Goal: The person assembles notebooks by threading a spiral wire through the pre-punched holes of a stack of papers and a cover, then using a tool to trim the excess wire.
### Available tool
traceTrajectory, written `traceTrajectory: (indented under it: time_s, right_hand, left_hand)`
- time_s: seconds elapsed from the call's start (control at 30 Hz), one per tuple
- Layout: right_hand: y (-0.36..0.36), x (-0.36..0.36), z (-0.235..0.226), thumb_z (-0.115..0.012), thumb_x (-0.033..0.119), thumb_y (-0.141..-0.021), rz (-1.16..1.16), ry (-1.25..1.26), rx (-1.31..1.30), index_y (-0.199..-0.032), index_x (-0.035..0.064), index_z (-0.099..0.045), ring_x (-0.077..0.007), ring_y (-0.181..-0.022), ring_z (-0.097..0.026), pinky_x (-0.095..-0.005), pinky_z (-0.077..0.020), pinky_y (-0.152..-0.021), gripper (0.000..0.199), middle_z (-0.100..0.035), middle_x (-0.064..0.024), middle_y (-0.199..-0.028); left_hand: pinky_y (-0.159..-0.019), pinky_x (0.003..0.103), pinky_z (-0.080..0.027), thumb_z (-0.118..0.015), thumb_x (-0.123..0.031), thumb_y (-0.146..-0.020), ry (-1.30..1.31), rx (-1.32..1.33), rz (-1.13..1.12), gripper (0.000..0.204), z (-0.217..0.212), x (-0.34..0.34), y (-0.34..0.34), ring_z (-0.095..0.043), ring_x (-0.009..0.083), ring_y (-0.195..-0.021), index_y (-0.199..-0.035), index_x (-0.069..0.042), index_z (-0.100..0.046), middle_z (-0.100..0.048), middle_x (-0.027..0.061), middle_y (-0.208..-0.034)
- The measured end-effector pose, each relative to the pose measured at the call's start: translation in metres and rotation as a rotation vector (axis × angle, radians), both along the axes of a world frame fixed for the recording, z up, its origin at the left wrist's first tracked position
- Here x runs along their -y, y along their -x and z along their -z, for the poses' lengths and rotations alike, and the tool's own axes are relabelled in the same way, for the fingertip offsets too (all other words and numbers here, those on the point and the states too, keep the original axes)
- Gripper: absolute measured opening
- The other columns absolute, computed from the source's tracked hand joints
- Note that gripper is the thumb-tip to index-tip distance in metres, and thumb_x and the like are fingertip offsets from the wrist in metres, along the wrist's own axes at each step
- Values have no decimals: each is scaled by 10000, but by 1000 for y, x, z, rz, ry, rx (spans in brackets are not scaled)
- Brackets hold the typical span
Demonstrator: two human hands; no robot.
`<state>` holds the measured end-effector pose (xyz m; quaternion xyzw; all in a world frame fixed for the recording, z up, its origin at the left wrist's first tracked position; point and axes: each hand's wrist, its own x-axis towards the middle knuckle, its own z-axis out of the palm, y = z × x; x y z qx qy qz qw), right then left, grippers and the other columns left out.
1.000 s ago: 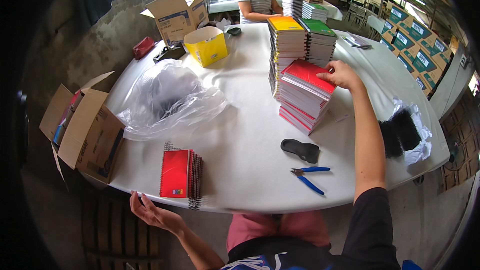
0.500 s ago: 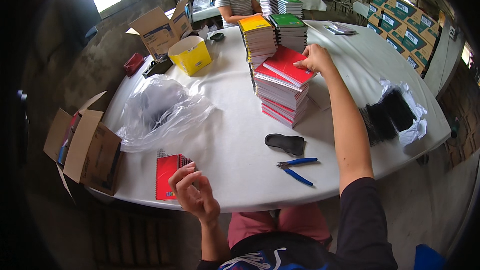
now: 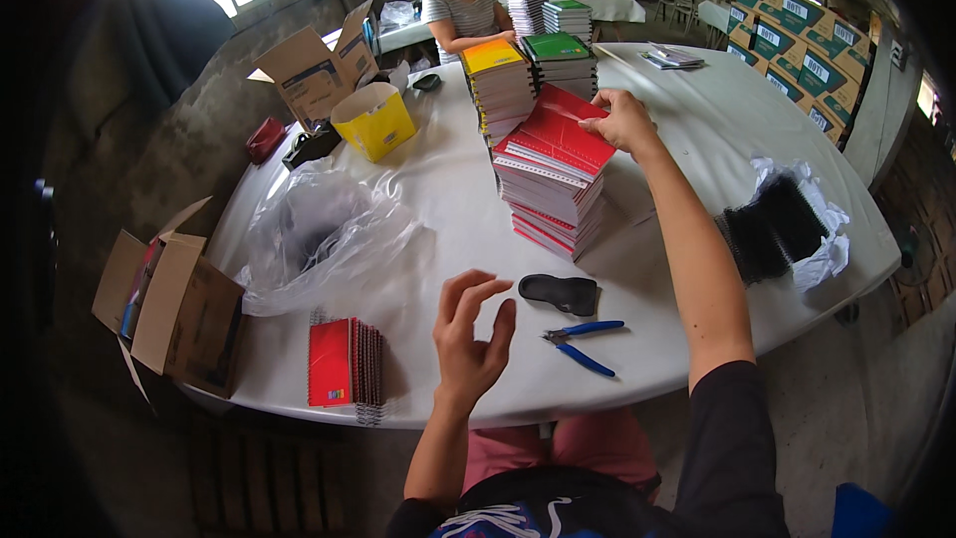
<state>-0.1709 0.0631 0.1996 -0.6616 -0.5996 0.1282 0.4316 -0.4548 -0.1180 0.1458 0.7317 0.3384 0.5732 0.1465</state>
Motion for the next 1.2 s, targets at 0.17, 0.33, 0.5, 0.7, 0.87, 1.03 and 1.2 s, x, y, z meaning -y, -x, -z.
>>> traceTrajectory:
  time_s: [0.17, 0.33, 0.5, 0.7, 0.87, 1.03, 1.2]
  right_hand:
    - [10, 28, -15, -763, 160, -756, -118, -148, -353, -890, 55, -638, -76, -670, -602, -250, -472, -593, 211, -661, -45, -771]
    - [49, 99, -18, -750, 138, -775, -490, -106, -933, -912, 86, -619, -65, -653, -590, -222, -470, -600, 197, -661, -4, -786]
    - [76, 148, 40, -702, 172, -817, -710, -128, -630, -1010, 73, -623, -87, -817, -582, -226, -460, -699, 231, -636, -18, -971]
    - [-71, 52, 94, -629, 302, -857, 147, 33, -358, -1256, 28, -518, -219, -1031, -574, -330, -439, -867, 496, -593, -139, -1157]
    - [-87, -3, 148, -828, 438, -604, 434, 699, 373, -1299, 33, -454, -315, -1192, -489, -523, -387, -952, 887, -521, -169, -1270]
    - [-63, -20, 121, -845, 453, -576, 381, 858, 391, -1309, 49, -426, -280, -1209, -489, -502, -397, -962, 935, -483, -159, -1316]
    - [-75, -27, 126, -864, 370, -576, 129, 890, 342, -1270, -27, -475, -281, -1042, -613, -398, -497, -861, 890, -601, -167, -1173]
  left_hand:
    - [-829, 344, -475, -646, -132, -852, 243, 66, 85, 365, 3, -20, -16, -573, 238, -1037, -1198, -48, -568, -573, 140, -1128]
    - [-852, 299, -460, -623, -201, -898, 544, 580, 483, 458, -18, -24, -37, -544, 182, -1074, -1275, -6, -450, -545, 122, -1220]
    - [-791, 249, -456, -606, -64, -894, 530, 703, 409, 178, 1, -21, -32, -580, 109, -887, -1049, 13, -564, -641, 61, -945]
    - [-925, 398, -416, -644, -43, -810, 465, 579, 848, 110, 67, -22, 18, -542, 223, -963, -896, -20, -580, -551, 96, -882]
    - [-999, 509, -345, -705, -240, -770, 473, 554, 955, 216, 71, -10, 36, -518, 281, -1063, -837, -70, -590, -488, 86, -893]
    - [-1017, 529, -314, -703, -273, -759, 475, 556, 922, 259, 73, -9, 50, -517, 315, -1097, -869, -71, -583, -462, 83, -895]
    - [-1033, 517, -308, -610, -105, -778, 537, 534, 907, 125, 73, -5, 46, -524, 296, -1057, -879, -50, -563, -467, 89, -908]
